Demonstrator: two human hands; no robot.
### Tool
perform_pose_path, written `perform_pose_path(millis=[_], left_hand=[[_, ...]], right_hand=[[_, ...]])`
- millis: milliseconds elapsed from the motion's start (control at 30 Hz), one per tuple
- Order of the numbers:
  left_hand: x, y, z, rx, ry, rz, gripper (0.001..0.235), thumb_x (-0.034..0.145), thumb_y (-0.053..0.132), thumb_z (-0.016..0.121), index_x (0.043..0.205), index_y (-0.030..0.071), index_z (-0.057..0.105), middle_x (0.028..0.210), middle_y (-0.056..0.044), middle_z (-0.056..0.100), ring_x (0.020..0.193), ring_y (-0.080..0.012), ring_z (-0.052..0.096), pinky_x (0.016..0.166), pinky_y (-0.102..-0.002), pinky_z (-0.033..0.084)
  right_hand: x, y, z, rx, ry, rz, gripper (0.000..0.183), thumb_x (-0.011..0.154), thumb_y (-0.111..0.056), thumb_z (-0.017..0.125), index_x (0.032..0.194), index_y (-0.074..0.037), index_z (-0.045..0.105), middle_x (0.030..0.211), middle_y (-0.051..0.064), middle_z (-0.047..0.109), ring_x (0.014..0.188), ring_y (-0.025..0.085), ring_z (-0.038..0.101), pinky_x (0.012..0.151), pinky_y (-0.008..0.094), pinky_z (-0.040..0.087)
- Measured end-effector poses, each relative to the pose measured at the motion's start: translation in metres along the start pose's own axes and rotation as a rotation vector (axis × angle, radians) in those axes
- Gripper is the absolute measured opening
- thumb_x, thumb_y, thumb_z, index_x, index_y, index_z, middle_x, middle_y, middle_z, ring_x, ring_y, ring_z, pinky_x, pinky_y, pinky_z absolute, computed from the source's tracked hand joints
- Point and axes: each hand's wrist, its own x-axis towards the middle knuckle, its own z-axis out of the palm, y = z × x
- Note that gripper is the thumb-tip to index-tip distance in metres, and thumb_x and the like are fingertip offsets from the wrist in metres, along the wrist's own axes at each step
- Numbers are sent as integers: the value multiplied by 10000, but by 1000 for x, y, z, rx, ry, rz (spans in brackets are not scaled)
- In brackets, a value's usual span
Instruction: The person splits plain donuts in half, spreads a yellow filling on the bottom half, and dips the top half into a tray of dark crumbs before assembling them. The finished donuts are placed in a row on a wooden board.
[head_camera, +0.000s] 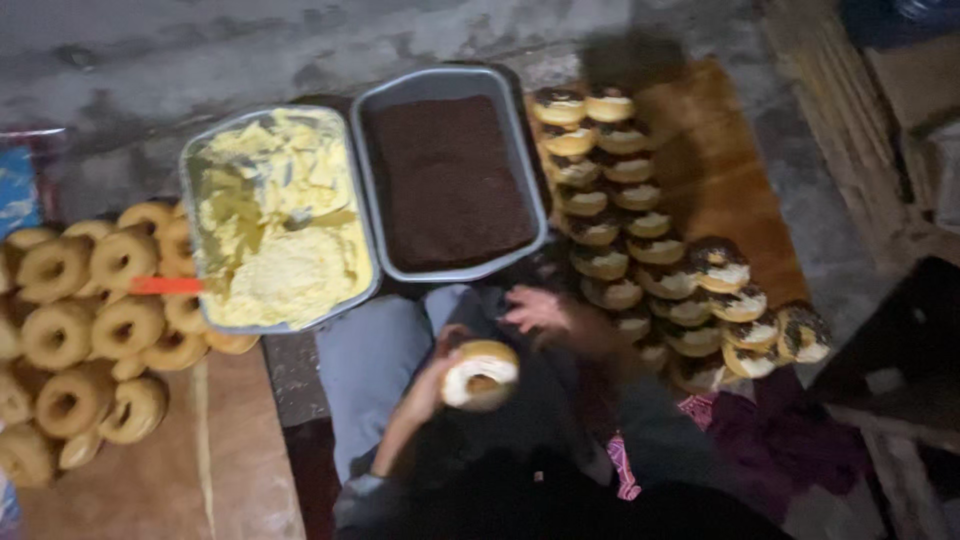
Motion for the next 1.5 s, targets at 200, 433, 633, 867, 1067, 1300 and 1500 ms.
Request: perform_pose_path(millis=[200, 433, 633, 867, 1067, 1300, 1500], left_hand=[[-31, 83, 33, -336, 87, 106, 395, 1026, 393, 550, 1337, 155, 495, 1340, -133, 537, 1287, -350, 524, 989, -617, 509], [-54, 108, 34, -443, -187, 209, 479, 1055, 507, 482, 1441, 223, 468, 1524, -245, 492, 1395, -403, 491, 1107, -580, 432], [-42, 106, 32, -447, -223, 138, 563, 1025, 538, 466, 1532, 314, 370, 1556, -241, 448, 1387, -385, 475, 1099, -559, 436], [-54, 121, 35, -548, -203, 175, 619, 1022, 590, 433, 1572, 328, 326, 1615, -262, 367, 1413, -428, 480, 1101, -550, 445], [-60, 126, 39, -617, -298, 238, 594, 1060, 567, 468, 1607, 377, 336, 1596, -357, 315, 1209, -474, 611, 1053, -572, 483], [-91, 109, -21, -755, 55, 332, 529, 1061, 490, 579, 1505, 208, 517, 1595, -398, 328, 1163, -421, 642, 1027, -575, 490], [-143, 72, -117, -772, 390, 527, 606, 1035, 464, 623, 1414, 119, 300, 1613, -341, 407, 1440, -460, 469, 1181, -564, 402]], right_hand=[[103, -37, 34, -768, -69, -192, 354, 1048, -180, 584, 1333, 19, 652, 1282, 152, 696, 1136, 230, 673, 964, 336, 557], [218, -40, -67, -500, 998, -118, 336, 853, -109, 715, 1170, -5, 675, 994, 122, 729, 838, 230, 720, 749, 405, 609], [236, -9, -55, -1570, 705, -55, 362, 771, -251, 855, 1116, -158, 793, 1024, 131, 759, 933, 305, 723, 844, 421, 566], [176, -23, -73, -766, 809, -75, 322, 944, -251, 669, 1225, -106, 729, 1128, 103, 741, 1017, 236, 728, 877, 393, 595], [-3, 11, -118, 367, 775, -329, 369, 996, -102, 565, 1331, 36, 637, 1184, 134, 692, 1050, 256, 629, 873, 395, 536], [-179, -49, -132, 41, 1286, -609, 339, 1006, -32, 471, 1300, -6, 637, 1095, 127, 677, 873, 238, 586, 625, 360, 461], [-172, -99, -170, 5, 1592, -785, 291, 949, 29, 527, 1228, -38, 577, 1103, 86, 688, 1013, 213, 692, 891, 377, 609]])
